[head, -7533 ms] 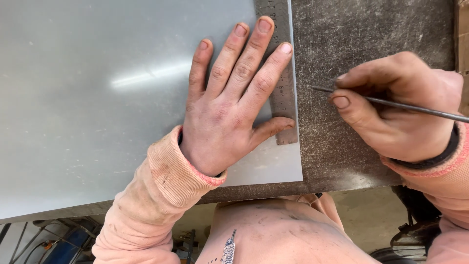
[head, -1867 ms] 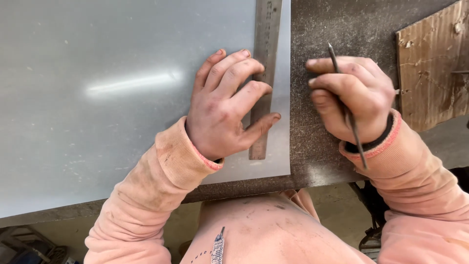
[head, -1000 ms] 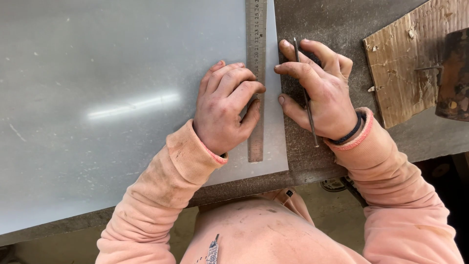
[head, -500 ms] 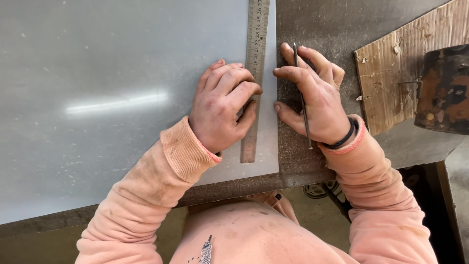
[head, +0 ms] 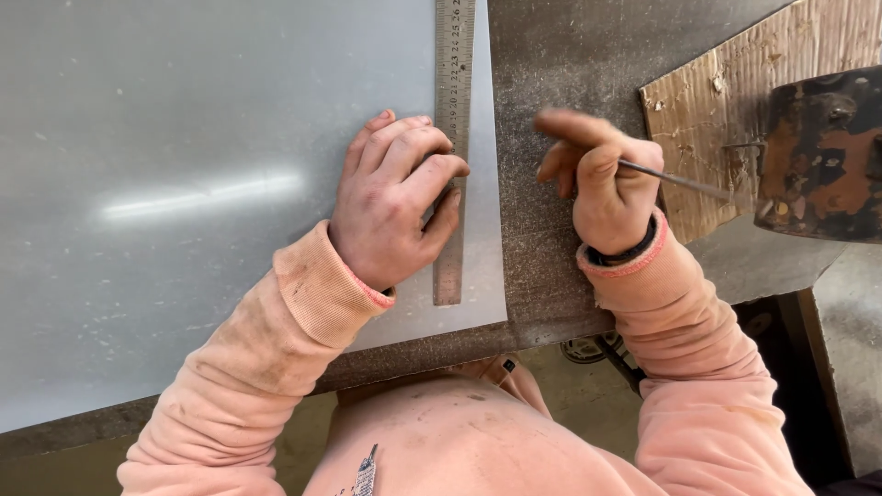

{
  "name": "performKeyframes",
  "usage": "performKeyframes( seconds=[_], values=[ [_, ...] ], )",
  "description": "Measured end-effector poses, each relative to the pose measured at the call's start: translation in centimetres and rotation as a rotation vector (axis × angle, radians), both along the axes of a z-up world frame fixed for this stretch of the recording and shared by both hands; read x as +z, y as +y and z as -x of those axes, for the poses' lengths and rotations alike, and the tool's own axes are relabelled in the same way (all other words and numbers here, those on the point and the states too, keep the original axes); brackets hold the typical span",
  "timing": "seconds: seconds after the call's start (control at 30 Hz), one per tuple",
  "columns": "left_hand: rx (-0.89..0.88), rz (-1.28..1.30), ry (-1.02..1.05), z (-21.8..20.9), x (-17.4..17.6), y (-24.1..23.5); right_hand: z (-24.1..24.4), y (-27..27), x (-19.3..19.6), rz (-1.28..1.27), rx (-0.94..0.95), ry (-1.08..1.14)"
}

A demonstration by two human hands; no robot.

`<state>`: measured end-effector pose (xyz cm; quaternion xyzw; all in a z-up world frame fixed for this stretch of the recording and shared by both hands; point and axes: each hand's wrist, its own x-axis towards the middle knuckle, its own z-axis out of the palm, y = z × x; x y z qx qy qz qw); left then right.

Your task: Measure and mark a metal sheet using a ruler, pencil, and calculator.

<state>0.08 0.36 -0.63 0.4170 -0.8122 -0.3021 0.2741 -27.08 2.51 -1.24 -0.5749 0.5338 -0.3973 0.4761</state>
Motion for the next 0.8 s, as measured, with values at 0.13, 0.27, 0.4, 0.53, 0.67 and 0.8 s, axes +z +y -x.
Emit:
performKeyframes(
  seconds=[0.13, 0.27, 0.4, 0.53, 0.67, 0.8],
  values=[
    [-0.040, 0.005, -0.026, 0.0, 0.0, 0.0, -0.2, 0.6, 0.8, -0.096, 0.090, 0.005],
    [-0.169, 0.050, -0.043, 0.1, -0.3, 0.1, -1.0, 0.2, 1.8, -0.153, 0.150, 0.136],
    [-0.259, 0.045, -0.079, 0.0, -0.2, -0.1, -1.3, -0.5, 2.5, -0.140, 0.196, 0.254],
    [-0.245, 0.017, -0.086, -0.1, -0.8, 0.3, -0.9, -0.3, 2.3, -0.184, 0.253, 0.191],
    [-0.225, 0.023, -0.072, 0.0, -1.1, 0.5, -1.2, 0.4, 2.1, -0.087, 0.218, 0.266],
    [-0.222, 0.025, -0.056, 0.0, -1.3, 0.6, -1.6, 0.5, 2.3, -0.031, 0.223, 0.255]
  ],
)
